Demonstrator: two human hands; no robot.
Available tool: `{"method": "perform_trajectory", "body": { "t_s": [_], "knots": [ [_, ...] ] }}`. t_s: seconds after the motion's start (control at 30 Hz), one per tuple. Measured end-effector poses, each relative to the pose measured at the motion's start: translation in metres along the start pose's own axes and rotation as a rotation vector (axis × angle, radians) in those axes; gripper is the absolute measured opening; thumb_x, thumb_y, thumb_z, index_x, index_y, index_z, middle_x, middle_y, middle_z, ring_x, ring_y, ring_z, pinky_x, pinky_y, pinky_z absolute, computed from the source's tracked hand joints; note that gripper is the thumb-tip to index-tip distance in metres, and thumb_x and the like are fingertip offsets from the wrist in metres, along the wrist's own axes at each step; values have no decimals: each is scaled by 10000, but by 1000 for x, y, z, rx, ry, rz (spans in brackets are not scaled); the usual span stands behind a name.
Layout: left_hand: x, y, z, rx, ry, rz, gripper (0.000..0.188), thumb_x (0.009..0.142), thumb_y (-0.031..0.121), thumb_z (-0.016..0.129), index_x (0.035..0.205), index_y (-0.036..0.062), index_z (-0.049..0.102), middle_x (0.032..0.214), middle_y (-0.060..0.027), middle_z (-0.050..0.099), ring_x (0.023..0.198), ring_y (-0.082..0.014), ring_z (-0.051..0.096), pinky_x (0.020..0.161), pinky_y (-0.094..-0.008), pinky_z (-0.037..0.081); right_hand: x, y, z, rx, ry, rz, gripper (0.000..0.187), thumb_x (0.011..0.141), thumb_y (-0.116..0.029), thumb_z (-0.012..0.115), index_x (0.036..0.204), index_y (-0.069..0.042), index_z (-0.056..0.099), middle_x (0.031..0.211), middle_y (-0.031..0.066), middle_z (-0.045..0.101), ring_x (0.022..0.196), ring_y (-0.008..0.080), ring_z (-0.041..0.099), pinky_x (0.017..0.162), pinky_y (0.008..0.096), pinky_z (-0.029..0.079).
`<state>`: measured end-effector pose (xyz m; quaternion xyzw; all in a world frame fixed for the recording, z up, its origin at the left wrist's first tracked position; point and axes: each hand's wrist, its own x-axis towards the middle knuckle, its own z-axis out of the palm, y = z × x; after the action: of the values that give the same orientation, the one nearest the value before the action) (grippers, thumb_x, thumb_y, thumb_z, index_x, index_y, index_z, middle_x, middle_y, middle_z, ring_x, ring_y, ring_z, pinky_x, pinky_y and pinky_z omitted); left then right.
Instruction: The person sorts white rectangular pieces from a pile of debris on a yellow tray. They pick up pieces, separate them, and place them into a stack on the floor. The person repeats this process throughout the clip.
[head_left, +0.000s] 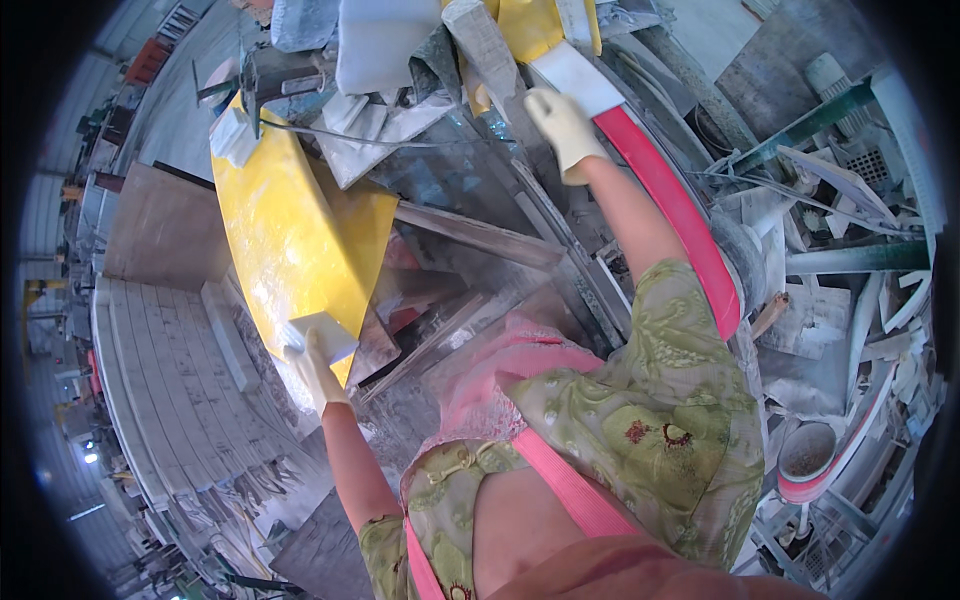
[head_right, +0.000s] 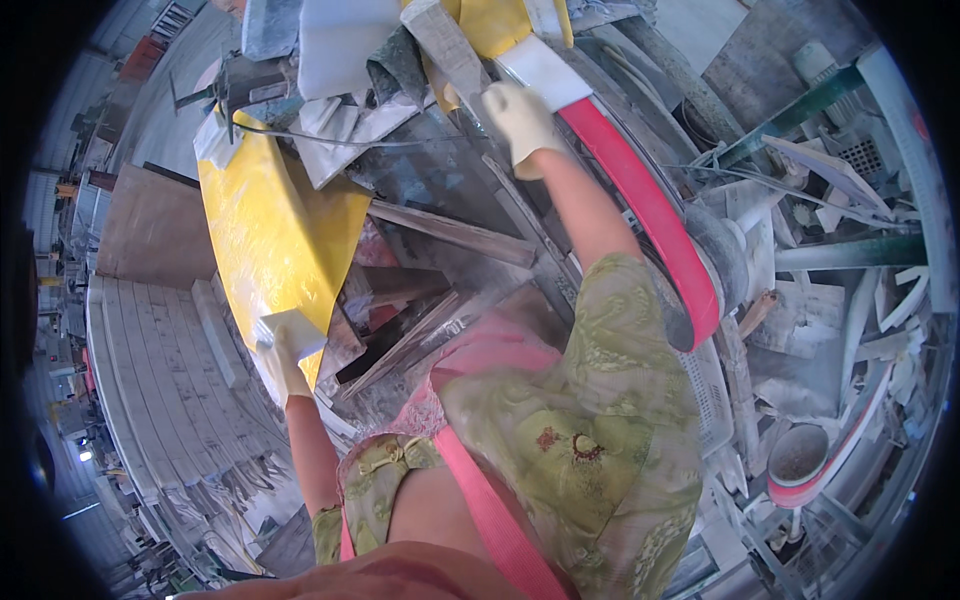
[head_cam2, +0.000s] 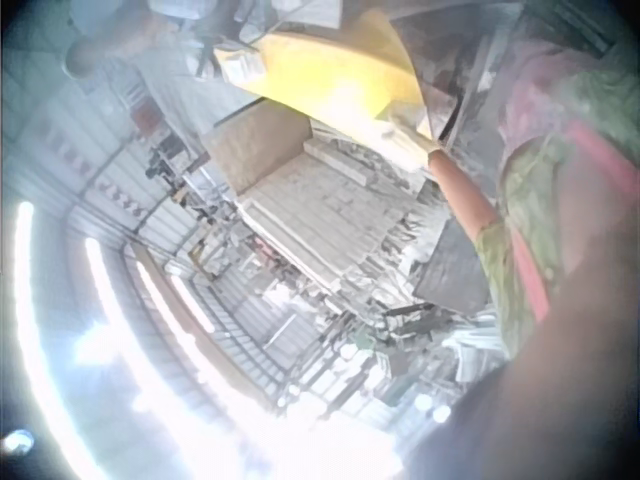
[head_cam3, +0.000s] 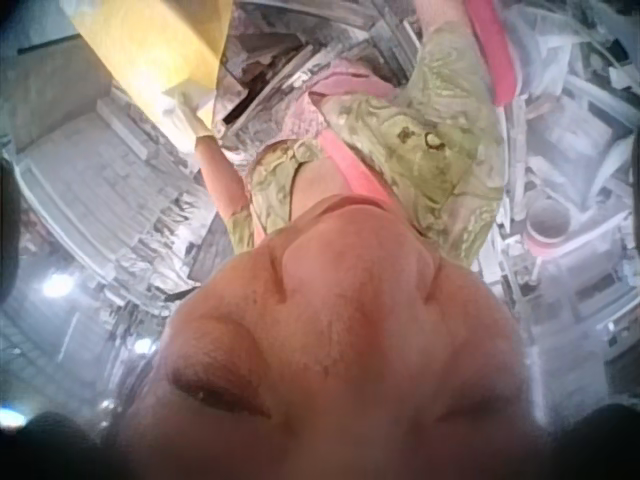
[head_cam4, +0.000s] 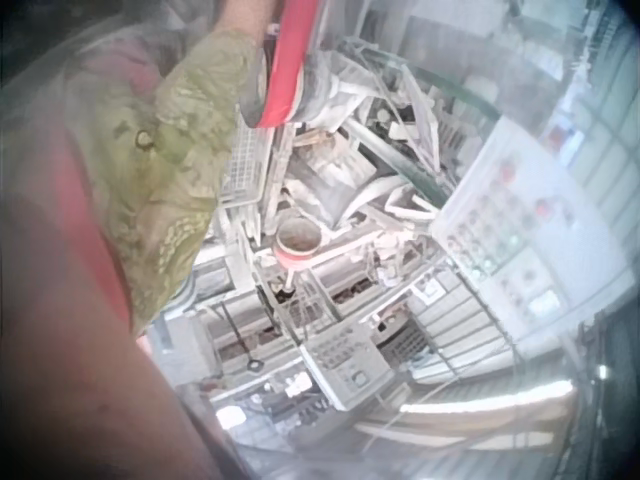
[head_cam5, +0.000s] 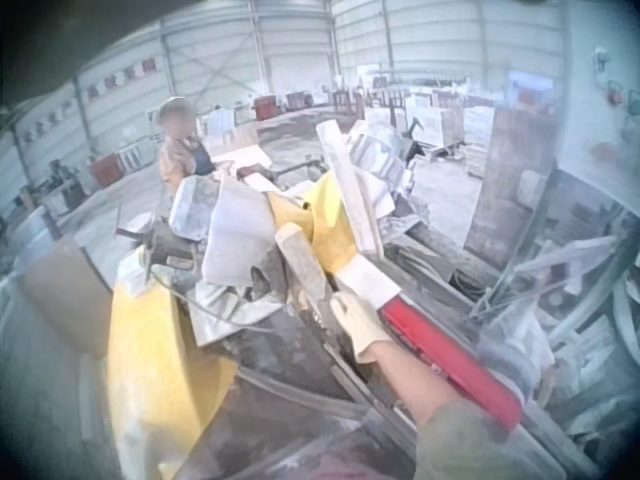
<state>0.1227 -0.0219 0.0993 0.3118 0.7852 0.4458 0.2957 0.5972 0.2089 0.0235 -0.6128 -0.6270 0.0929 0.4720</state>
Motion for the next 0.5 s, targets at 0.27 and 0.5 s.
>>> {"method": "perform_trajectory", "body": {
  "t_s": [0.27,0.5],
  "knots": [
    [-11,10,6,-26,33,-106,825,943,324,612,1599,26,209,1535,-195,408,1406,-303,411,1192,-404,269,94,73,-7,-708,-200,245,739,827,-671,658,1285,-91,635,1357,143,577,1327,313,457,1068,503,357],
    [31,-30,-9,-25,89,-70,893,889,296,702,1580,-27,238,1505,-232,431,1348,-322,472,1135,-400,359,101,85,31,-785,-78,212,875,805,-654,686,1433,-63,537,1503,265,461,1389,370,414,1136,562,290]
  ]
}}
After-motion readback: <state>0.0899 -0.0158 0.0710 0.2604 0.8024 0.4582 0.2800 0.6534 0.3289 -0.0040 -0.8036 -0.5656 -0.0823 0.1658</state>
